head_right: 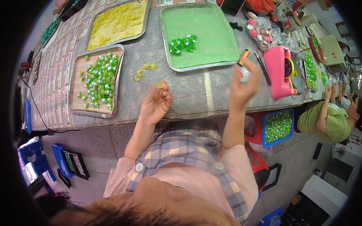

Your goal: The person assembles small toys by dispensing glue into yellow cup pieces from a bottle and attaching green frog figurines into each cup by hand.

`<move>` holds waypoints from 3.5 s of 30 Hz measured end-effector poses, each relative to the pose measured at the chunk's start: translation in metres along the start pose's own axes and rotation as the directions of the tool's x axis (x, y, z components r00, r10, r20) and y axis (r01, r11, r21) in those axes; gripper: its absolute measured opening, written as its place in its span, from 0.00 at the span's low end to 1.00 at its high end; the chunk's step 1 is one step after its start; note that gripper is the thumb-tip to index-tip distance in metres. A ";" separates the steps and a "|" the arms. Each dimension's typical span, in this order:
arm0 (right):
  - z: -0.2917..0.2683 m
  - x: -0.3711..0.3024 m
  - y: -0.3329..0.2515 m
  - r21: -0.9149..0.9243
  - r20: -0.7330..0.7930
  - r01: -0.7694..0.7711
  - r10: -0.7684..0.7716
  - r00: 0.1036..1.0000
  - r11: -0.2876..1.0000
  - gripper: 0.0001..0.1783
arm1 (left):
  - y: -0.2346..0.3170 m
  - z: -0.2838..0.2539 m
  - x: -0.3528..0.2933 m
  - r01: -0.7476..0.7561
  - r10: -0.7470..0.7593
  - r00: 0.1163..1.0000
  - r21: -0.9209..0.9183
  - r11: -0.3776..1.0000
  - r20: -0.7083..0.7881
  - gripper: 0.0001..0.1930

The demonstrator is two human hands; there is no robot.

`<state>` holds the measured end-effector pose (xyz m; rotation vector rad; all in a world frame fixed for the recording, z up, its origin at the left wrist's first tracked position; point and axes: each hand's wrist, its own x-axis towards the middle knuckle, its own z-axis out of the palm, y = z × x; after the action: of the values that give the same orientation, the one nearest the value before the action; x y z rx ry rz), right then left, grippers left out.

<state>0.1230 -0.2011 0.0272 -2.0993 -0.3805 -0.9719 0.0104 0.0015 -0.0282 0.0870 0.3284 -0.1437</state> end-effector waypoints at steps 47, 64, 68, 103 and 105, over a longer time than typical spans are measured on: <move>0.031 -0.068 -0.066 0.469 0.756 -0.714 0.181 0.629 0.519 0.09 | 0.004 0.008 -0.010 -0.304 0.293 0.952 0.353 0.885 0.086 0.14; 0.037 -0.055 -0.079 0.500 0.405 0.107 -0.341 0.848 0.860 0.13 | 0.001 0.006 -0.015 -0.377 0.394 0.911 0.645 0.665 0.126 0.11; 0.036 -0.060 -0.075 0.459 0.358 0.223 -0.409 0.840 0.860 0.15 | 0.003 0.006 -0.017 -0.394 0.401 0.899 0.720 0.571 0.173 0.12; 0.034 -0.056 -0.080 0.457 0.471 0.100 -0.336 0.816 0.884 0.14 | 0.005 0.009 -0.019 -0.287 0.328 0.940 0.744 0.603 0.096 0.08; 0.037 -0.060 -0.082 0.467 0.486 0.045 -0.298 0.822 0.883 0.14 | 0.007 0.011 -0.021 -0.280 0.328 0.941 0.744 0.607 0.087 0.08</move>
<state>0.0579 -0.1170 0.0108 -1.8986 -1.0079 -0.3006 -0.0044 0.0097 -0.0108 0.9858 0.2891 0.0774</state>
